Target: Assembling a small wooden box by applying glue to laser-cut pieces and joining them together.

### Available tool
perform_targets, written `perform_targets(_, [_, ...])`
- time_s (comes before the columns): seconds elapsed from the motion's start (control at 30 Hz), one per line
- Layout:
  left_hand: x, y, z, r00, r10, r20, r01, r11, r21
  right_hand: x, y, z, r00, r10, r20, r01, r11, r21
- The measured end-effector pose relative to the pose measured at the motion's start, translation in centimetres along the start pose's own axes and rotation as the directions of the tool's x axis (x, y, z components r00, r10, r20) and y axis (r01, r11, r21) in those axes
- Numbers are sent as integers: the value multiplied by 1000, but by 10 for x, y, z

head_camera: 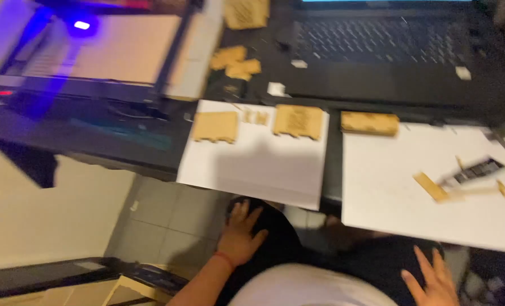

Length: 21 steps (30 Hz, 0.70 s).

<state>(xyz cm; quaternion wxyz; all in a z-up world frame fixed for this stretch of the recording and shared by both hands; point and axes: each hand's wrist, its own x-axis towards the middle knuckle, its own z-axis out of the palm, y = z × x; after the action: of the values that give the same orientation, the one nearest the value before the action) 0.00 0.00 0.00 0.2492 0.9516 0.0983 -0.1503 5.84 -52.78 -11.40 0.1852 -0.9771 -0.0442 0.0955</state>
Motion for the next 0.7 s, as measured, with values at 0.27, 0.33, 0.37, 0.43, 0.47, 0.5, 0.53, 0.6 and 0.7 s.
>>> perform_targets(0.27, [13, 52, -79, 970, -129, 207, 139, 990, -36, 128, -34, 27, 542, -695, -472, 470, 716, -516])
perform_targets(0.33, [19, 52, -77, 955, -146, 258, 159, 987, -30, 124, -37, 17, 563, -702, -437, 479, 708, -519])
perform_targets(0.37, [21, 49, -66, 967, -138, 214, 140, 990, 3, 106, -30, 11, 591, -697, -405, 478, 708, -520])
perform_targets(0.43, [20, 45, -47, 975, -122, 184, 119, 993, 27, 76, -18, 0, 643, -683, -347, 473, 710, -522])
perform_targets(0.47, [17, 46, -41, 966, 25, 258, -54, 993, 106, 64, -13, -6, 666, -674, -321, 469, 712, -522])
perform_targets(0.5, [17, 43, -40, 927, 164, 337, -233, 956, 177, 56, -15, -8, 687, -660, -304, 462, 719, -519])
perform_targets(0.53, [6, 54, -59, 923, 169, 347, -241, 955, 174, 61, 0, 4, 695, -653, -301, 455, 723, -520])
perform_targets(0.6, [-16, 75, -95, 793, 445, 416, -259, 864, -431, 72, 29, 32, 647, -669, -366, 423, 714, -557])
perform_targets(0.7, [-33, 104, -210, 867, 377, 326, -219, 876, -430, 62, -9, 10, 987, 135, -85, -138, 990, -33])
